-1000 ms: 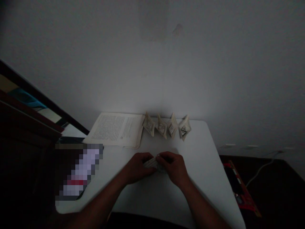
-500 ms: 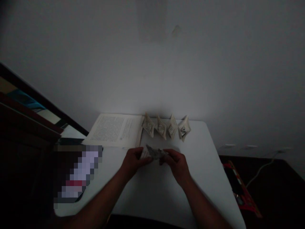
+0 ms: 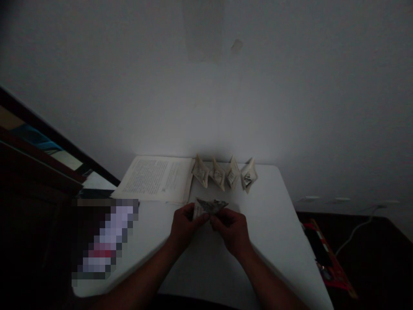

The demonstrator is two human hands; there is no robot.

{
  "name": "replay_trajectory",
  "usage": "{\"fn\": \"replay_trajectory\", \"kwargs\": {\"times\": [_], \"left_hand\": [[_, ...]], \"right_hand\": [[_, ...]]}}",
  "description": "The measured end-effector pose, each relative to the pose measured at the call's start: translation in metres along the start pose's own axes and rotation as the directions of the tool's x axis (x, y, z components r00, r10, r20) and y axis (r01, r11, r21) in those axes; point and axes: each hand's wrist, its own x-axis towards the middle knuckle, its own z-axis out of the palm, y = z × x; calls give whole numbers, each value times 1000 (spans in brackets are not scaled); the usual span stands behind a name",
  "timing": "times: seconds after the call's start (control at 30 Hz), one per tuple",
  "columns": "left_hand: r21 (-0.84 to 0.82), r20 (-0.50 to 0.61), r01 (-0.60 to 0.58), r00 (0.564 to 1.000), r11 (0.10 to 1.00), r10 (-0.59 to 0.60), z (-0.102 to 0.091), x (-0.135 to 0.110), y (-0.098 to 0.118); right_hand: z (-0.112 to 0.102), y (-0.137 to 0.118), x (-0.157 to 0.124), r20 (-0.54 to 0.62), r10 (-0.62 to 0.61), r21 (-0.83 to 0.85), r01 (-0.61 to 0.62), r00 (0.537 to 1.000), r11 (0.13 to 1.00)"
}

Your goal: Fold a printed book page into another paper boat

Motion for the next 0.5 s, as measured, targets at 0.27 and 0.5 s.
{"fn": "replay_trajectory", "kwargs": {"times": [0.27, 0.5], "left_hand": [[-56, 25, -38, 999, 998, 39, 0, 0, -4], [-50, 20, -24, 999, 998, 25, 0, -1, 0]], "right_hand": [[1, 0, 0, -25, -5, 22, 6, 1000, 1000], [0, -1, 0, -59, -9, 4, 9, 998, 1000]]}}
